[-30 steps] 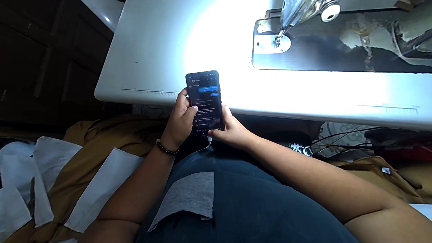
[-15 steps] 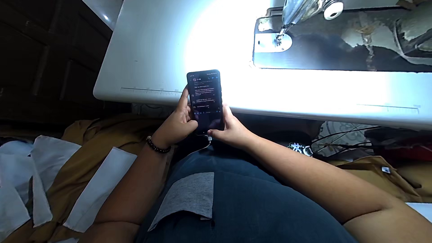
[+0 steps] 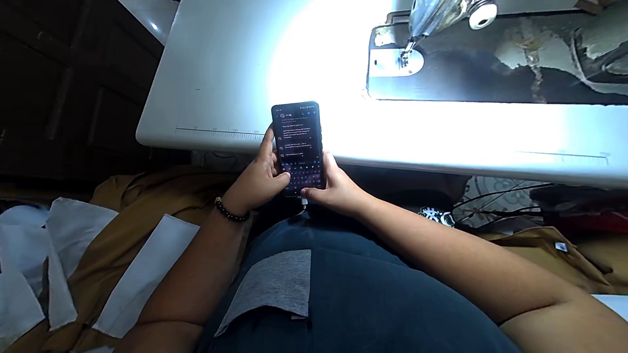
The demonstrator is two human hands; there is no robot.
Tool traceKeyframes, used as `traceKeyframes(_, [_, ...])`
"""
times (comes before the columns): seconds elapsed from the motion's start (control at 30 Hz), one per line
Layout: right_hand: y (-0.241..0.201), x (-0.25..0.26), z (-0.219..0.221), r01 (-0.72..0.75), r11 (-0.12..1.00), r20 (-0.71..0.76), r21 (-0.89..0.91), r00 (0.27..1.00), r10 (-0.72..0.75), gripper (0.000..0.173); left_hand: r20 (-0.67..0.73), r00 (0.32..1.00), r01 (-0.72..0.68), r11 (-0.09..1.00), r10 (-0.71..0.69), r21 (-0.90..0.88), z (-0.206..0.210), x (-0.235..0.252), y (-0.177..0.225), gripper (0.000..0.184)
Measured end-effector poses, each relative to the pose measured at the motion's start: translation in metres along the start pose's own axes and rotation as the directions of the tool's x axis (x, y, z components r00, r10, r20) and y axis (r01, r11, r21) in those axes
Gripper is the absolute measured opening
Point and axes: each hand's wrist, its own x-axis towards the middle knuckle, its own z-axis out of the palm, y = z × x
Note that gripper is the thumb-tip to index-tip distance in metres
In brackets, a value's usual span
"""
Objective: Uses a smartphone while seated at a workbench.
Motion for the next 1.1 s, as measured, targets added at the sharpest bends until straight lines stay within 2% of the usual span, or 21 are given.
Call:
traceKeyframes(0.2, [-0.0015,-0.0007,-0.0002,-0.017,1.000,0.000,-0.018,1.000,0.017,0.086,0.059,0.998,0.010,0.999,-0.013,0.049,-0.0042,0.0000,0.0026,0.114])
traceKeyframes(0.43, [-0.0024,-0.0003,0.0002,-0.030,1.000,0.004,-0.011,1.000,0.030,0.086,0.013,1.000,0.017,0.999,-0.017,0.046,-0.0014,-0.0005,0.0024,0.104])
traceKeyframes(0.77, [0.0003,-0.0009,-0.0010,-0.024,1.000,0.015,0.010,1.000,0.024,0.083,0.058,0.998,0.030,0.997,-0.034,0.070,-0.0067,-0.0008,-0.0002,0.114])
traceKeyframes(1.1, [0.0010,-0.0007,-0.0008,-0.025,1.000,0.010,0.002,1.000,0.025,0.083,0.063,0.998,0.008,0.999,-0.011,0.044,-0.0032,-0.0011,0.0029,0.109])
